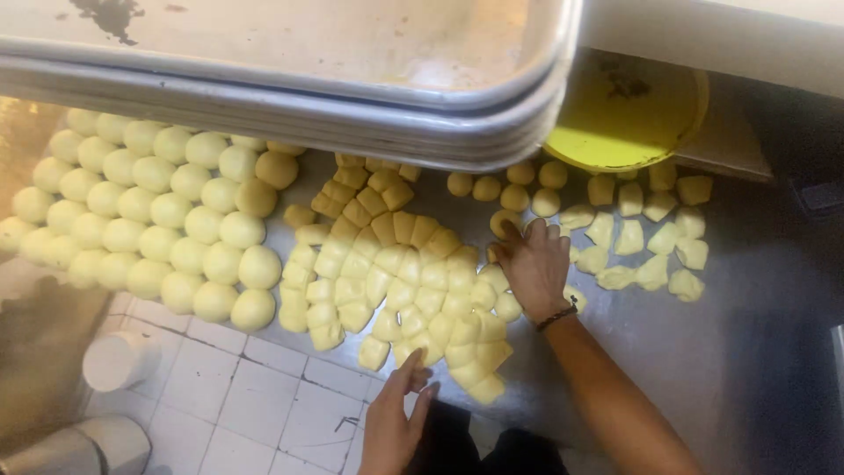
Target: The recorder shapes portions of dough into rings and places them onto a baking tray.
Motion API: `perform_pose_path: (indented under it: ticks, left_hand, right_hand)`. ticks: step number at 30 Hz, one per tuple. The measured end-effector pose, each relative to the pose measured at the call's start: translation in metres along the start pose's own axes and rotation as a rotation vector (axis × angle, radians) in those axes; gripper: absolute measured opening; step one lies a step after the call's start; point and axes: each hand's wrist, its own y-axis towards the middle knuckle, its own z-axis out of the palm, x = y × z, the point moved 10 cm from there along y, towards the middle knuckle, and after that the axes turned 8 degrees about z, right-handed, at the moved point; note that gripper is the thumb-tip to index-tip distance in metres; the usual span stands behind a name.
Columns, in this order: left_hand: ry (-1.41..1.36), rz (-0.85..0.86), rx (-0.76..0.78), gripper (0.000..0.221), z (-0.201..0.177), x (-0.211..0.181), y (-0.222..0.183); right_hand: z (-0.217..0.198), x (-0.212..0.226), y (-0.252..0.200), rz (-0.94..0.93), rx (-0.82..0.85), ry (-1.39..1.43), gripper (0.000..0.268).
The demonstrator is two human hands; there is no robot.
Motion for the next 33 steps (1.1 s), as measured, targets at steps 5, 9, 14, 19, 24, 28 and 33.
perform_pose_path:
  ticks: [5, 9, 14, 19, 24, 28, 33]
  left_hand:
    - [0.029, -0.072, 0.040, 0.064, 0.001, 0.013, 0.007]
    - [-0.026, -0.086, -0.002, 0.068, -0.009, 0.004, 0.012]
    - [-0.317, -0.067, -0.044, 0.065, -0.004, 0.016, 0.025]
    - [-0.438, 0.097, -0.073, 0.055, 0.009, -0.002, 0.055]
    - [-0.686, 0.169, -0.062, 0.041, 0.019, -0.054, 0.101]
    - [-0.527, 0.244, -0.083, 0.038, 0.008, -0.110, 0.107]
    - [-0.670, 0.274, 0.105, 0.048, 0.038, -0.146, 0.108]
  right_hand:
    - [0.035, -0.010, 0.007, 0.057, 0.051, -0.014, 0.035]
    - [0.063, -0.037, 0.016, 0.071, -0.101, 0.099, 0.021]
    - [0.139, -0.122, 0.017, 0.697, 0.484, 1.092, 0.044]
    - [0.101, -0.059, -0.013, 0.717, 0.988, 2.296, 0.059]
    - [-0.006, 0.014, -0.025, 0.542, 1.000, 2.453, 0.060]
    - [0.032, -0.014, -0.057, 0.738, 0.902, 2.282, 0.035]
    - [-0.032, -0.017, -0.061, 0.730, 0.820, 1.806, 0.034]
